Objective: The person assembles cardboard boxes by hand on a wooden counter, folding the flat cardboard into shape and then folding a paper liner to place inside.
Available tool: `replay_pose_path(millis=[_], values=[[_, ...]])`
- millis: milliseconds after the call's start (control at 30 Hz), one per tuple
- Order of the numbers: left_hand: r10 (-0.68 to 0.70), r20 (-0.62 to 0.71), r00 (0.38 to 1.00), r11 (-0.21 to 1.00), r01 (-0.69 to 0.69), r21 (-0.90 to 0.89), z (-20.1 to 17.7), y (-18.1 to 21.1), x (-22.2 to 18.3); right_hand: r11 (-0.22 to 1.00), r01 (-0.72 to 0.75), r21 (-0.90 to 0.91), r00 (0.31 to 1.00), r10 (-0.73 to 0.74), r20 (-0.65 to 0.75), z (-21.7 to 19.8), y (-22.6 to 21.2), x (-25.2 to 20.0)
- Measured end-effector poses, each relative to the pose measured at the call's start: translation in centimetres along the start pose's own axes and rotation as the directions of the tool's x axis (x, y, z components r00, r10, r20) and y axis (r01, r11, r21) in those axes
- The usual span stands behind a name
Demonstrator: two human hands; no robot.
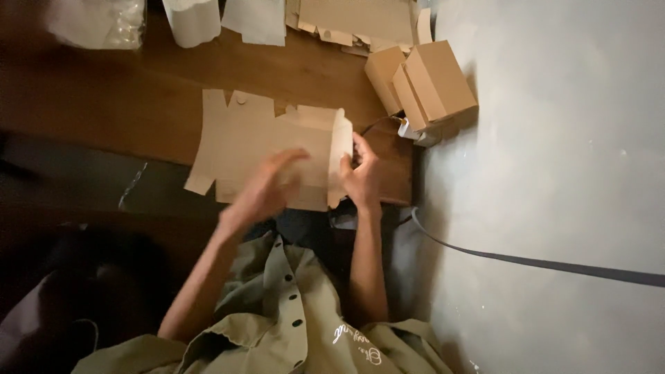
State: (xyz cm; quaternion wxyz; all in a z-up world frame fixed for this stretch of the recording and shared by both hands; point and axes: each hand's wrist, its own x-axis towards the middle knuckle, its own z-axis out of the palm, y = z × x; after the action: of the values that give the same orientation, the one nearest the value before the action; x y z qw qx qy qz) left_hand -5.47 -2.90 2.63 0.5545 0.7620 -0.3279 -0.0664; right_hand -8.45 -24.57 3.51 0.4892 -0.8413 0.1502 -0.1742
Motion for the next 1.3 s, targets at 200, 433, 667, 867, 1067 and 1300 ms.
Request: replay_pose_path(millis=[200,433,667,867,1067,1300], values=[[-0.023,0.031,0.999,0.788,-0.001,0.615,-2.8,-3.9,1.0,0.992,0.022,0.126,0.998,-0.015,-0.056,-1.4,0.7,0.8],[0.008,0.034,0.999,0.76,-0.028,0.649,-1.9,-4.0,2.1,0.909,0.018,0.415,0.999,-0.032,0.027,-0.3,-4.2,0.0],[0.03,-0.003,1.0,0.912,-0.026,0.41,-2.5,-6.8,2.5,0.928,0.068,0.366,0.986,-0.118,0.114,4.4,-3.9,-1.1],[0.01,-0.161,0.987,0.986,-0.037,-0.165,-5.6,-2.4,2.1,0.976,0.216,-0.006,0.95,-0.209,0.234,5.9,-2.3,-2.2],[-0.006,-0.235,0.972,0.98,-0.041,-0.194,-5.9,-2.0,1.8,0.861,0.425,-0.279,0.898,-0.362,0.251,7.3,-0.9,-3.5],[0.062,-0.026,0.998,0.769,-0.031,0.638,-1.5,-4.4,2.0,0.899,0.345,-0.27,0.937,-0.316,0.148,6.8,-0.1,-3.8]])
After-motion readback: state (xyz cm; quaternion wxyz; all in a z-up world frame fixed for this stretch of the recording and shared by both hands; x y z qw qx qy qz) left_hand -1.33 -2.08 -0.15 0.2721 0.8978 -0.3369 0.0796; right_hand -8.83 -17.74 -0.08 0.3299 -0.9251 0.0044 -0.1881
